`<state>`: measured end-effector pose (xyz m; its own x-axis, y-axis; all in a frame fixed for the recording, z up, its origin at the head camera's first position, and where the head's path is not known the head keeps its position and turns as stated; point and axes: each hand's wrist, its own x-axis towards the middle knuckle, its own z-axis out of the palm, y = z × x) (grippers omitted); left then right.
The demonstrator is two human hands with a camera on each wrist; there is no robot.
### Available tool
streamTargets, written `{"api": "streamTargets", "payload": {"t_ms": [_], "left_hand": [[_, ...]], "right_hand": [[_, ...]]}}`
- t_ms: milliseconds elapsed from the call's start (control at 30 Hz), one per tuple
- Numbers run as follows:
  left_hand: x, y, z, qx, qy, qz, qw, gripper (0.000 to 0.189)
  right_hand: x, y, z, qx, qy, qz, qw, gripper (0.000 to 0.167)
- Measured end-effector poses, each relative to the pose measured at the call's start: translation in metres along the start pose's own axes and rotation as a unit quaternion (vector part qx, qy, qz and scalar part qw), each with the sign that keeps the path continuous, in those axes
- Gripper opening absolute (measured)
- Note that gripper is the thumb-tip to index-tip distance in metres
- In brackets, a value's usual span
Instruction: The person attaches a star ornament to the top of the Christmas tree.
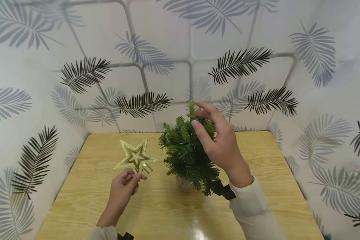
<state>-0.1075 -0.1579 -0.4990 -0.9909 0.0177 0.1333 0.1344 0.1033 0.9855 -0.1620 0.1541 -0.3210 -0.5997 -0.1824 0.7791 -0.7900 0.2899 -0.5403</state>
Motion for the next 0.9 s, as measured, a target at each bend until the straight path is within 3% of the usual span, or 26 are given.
{"api": "streamTargets", "payload": {"t_ms": [167,400,567,667,900], "left_hand": [[0.011,0.013,0.000,0.010,0.000,0.025,0.9996,0.011],[0.023,0.033,0.006,-0.008,0.001,0.038,0.9992,0.014],[0.027,0.045,0.010,-0.021,0.008,0.047,0.9986,0.014],[0.031,0.051,0.011,-0.023,0.012,0.054,0.9982,0.015],[0.039,0.065,0.014,-0.028,0.024,0.083,0.9959,0.015]], "right_hand": [[0.005,0.002,0.001,0.014,-0.001,0.005,0.9999,0.033],[0.009,-0.001,0.003,0.034,-0.040,-0.001,0.9986,0.026],[0.013,-0.006,0.005,0.032,-0.062,-0.002,0.9976,0.012],[0.014,-0.007,0.006,0.033,-0.073,0.004,0.9968,0.015],[0.012,-0.006,0.007,0.027,-0.049,0.003,0.9984,0.018]]}}
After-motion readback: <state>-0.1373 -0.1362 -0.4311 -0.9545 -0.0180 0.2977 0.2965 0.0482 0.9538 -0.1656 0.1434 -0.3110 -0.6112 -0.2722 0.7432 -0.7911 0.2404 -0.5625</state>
